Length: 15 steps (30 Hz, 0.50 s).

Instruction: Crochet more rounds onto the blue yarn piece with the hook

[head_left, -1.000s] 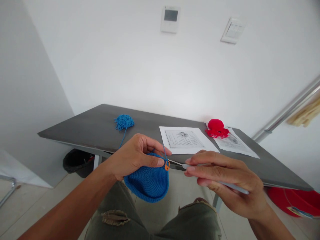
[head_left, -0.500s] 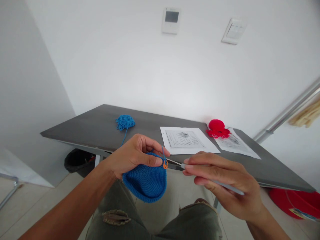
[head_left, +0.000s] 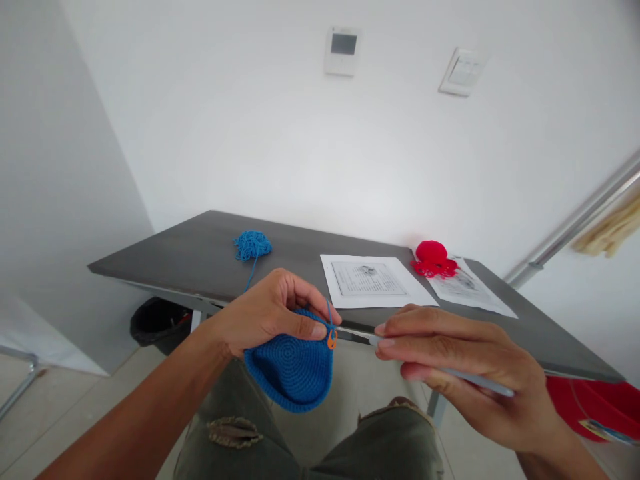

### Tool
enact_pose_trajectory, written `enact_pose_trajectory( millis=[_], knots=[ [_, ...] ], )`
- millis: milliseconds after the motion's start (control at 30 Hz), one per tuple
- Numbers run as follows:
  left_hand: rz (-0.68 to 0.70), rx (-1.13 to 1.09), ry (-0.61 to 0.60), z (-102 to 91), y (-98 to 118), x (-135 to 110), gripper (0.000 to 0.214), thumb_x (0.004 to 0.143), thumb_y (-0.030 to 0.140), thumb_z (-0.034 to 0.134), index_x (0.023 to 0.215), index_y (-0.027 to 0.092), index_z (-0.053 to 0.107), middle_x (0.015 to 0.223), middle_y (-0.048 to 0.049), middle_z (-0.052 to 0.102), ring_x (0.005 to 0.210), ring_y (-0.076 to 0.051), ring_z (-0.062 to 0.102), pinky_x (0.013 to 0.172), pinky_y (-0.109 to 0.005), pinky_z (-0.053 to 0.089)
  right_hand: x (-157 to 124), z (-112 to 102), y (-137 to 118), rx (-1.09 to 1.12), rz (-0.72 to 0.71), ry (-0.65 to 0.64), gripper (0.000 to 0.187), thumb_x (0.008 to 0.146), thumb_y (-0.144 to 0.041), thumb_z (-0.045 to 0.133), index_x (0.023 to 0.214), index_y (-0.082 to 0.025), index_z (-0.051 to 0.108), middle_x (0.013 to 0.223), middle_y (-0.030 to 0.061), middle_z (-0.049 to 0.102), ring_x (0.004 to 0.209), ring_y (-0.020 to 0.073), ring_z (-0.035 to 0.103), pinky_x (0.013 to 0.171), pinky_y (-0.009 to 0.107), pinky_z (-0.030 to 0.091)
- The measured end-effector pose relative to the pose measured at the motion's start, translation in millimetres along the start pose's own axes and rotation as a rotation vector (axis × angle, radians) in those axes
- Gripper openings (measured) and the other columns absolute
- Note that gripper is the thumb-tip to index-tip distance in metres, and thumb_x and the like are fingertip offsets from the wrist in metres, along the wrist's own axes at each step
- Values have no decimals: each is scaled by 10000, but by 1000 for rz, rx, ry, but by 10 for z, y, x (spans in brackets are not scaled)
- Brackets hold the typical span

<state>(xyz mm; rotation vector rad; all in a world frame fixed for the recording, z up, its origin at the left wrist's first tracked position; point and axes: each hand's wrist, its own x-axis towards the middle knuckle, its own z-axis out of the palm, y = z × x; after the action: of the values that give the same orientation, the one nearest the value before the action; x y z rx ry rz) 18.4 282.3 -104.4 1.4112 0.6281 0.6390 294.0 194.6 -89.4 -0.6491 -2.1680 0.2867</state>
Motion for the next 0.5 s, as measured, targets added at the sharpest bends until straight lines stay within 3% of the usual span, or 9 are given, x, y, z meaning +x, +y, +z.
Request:
enact_pose_trajectory(
  millis=[133,233,300,500],
  knots=[
    [16,1,13,71,52,-40,189,662,199,952,840,173,896,852,-111,858,723,-185,755,683,-239,570,-39,97,-11,260,134,142,252,974,-187,739,1182,-278,849,1048,103,831,800,209,836,710,278,722],
    [53,-2,63,151,94,-82,174,638,163,951,800,160,890,832,-109,857,710,-178,747,680,-234,565,-104,270,29,602,304,305,165,953,-275,782,1077,-217,875,1021,112,820,776,222,830,688,335,742],
    [91,-8,121,218,105,-116,176,617,160,958,776,150,882,807,-112,853,698,-187,745,672,-248,565,-136,414,55,862,402,463,176,892,-300,846,1000,-164,878,875,96,818,727,205,807,631,300,732],
    [242,-47,301,547,74,-245,206,632,219,963,805,165,864,907,-88,861,771,-203,757,729,-279,568,-120,806,-65,899,396,629,249,931,-427,804,1023,-203,863,829,67,834,732,161,791,703,263,711]
  ],
)
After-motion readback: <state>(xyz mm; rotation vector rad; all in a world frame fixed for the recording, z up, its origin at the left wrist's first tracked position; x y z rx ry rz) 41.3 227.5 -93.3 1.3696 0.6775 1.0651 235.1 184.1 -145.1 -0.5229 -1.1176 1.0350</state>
